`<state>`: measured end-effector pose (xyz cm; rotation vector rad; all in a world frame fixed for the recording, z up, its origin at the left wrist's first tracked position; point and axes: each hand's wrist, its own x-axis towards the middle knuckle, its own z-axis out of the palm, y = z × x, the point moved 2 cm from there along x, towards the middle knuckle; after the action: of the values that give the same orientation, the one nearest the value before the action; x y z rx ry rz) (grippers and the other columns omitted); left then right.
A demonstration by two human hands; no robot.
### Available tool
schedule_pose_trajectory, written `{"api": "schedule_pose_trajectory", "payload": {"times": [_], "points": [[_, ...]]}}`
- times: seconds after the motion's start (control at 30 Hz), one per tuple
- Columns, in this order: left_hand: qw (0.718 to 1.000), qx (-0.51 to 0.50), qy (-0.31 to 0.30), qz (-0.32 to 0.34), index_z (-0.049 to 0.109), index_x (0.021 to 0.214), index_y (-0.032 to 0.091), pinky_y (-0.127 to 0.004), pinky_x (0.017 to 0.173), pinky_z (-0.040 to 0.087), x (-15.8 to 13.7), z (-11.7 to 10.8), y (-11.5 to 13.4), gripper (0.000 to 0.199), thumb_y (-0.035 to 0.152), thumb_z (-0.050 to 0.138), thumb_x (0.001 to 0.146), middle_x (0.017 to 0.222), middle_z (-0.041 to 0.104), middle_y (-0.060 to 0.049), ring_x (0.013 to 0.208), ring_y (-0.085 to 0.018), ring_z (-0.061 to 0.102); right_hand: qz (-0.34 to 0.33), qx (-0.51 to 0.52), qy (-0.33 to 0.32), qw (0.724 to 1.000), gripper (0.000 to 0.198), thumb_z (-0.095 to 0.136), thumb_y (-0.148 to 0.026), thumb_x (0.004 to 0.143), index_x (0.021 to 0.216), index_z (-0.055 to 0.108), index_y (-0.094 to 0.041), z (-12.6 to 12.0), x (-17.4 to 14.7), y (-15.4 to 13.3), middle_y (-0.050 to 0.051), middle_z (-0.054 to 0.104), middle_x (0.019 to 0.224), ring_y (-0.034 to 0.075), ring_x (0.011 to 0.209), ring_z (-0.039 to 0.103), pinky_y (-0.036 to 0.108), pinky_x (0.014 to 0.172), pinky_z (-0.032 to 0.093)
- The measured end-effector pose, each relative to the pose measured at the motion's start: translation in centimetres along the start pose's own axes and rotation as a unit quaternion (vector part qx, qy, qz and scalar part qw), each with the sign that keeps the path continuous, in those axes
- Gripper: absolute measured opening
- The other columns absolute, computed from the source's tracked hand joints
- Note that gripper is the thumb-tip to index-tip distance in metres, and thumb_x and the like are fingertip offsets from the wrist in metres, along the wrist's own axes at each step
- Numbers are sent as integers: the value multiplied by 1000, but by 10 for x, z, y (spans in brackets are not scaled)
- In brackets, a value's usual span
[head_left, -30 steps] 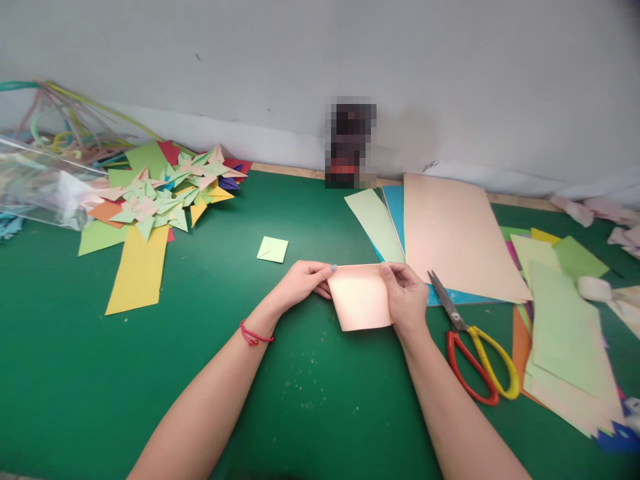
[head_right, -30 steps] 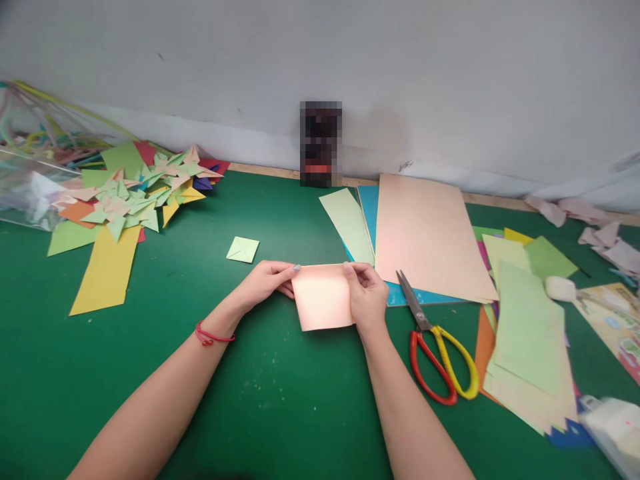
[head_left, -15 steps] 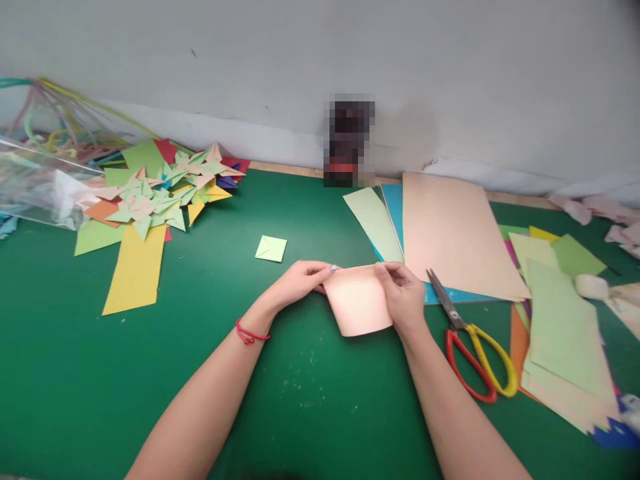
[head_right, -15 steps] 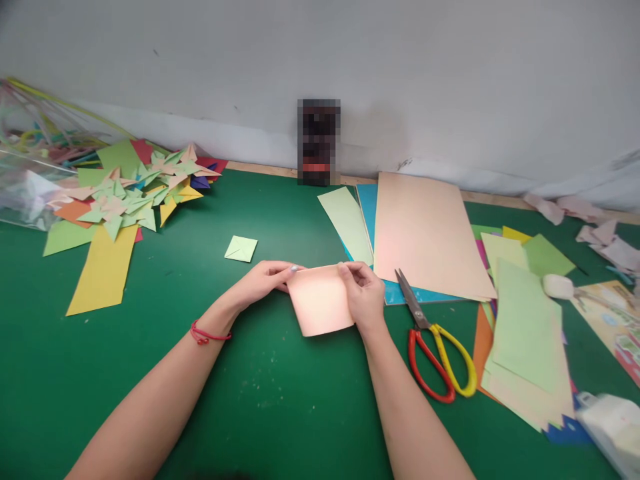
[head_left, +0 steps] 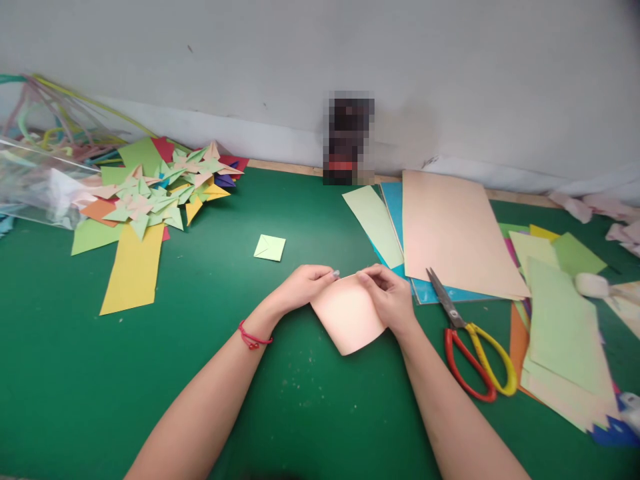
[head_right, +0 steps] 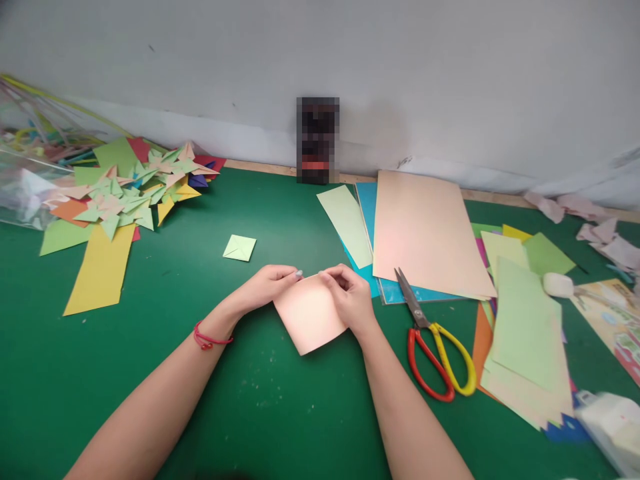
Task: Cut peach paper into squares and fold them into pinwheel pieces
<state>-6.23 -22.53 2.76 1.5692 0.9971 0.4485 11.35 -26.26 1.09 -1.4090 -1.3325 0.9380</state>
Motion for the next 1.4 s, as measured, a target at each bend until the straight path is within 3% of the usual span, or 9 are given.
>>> {"api": "schedule_pose_trajectory", "payload": {"times": [0.2,0.6,1.07,1.4], "points": [[1000,4,-25,14,55,71,14,-20,53,29,-1,0,2,32,38,39,85,68,47,1,63,-10,40,-11,1,-6,1000,13,59,-32,78,70,59,-21,0,-1,0,-1,55,68,12,62,51,24,55,40],[999,-24,-28,5,60,77,13,-20,54,31,-1,-1,1,31,38,42,83,72,53,0,65,-11,43,-5,15,-8,1000,13,60,-32,77,70,58,-21,0,0,-1,-2,55,68,12,62,52,24,56,40],[999,-19,-39,8,66,92,14,-23,64,39,-2,-2,2,34,38,43,84,90,64,-5,80,-16,53,0,12,-16,1000,12,59,-31,78,71,59,-21,0,-1,-2,-2,56,68,13,63,52,24,56,40],[1000,-3,-17,13,66,87,14,-22,62,38,-1,1,-1,31,36,44,83,85,65,-4,76,-15,53,-5,2,-16,1000,13,59,-31,78,71,59,-21,-1,-1,-1,-2,56,68,13,63,52,24,56,40]]}}
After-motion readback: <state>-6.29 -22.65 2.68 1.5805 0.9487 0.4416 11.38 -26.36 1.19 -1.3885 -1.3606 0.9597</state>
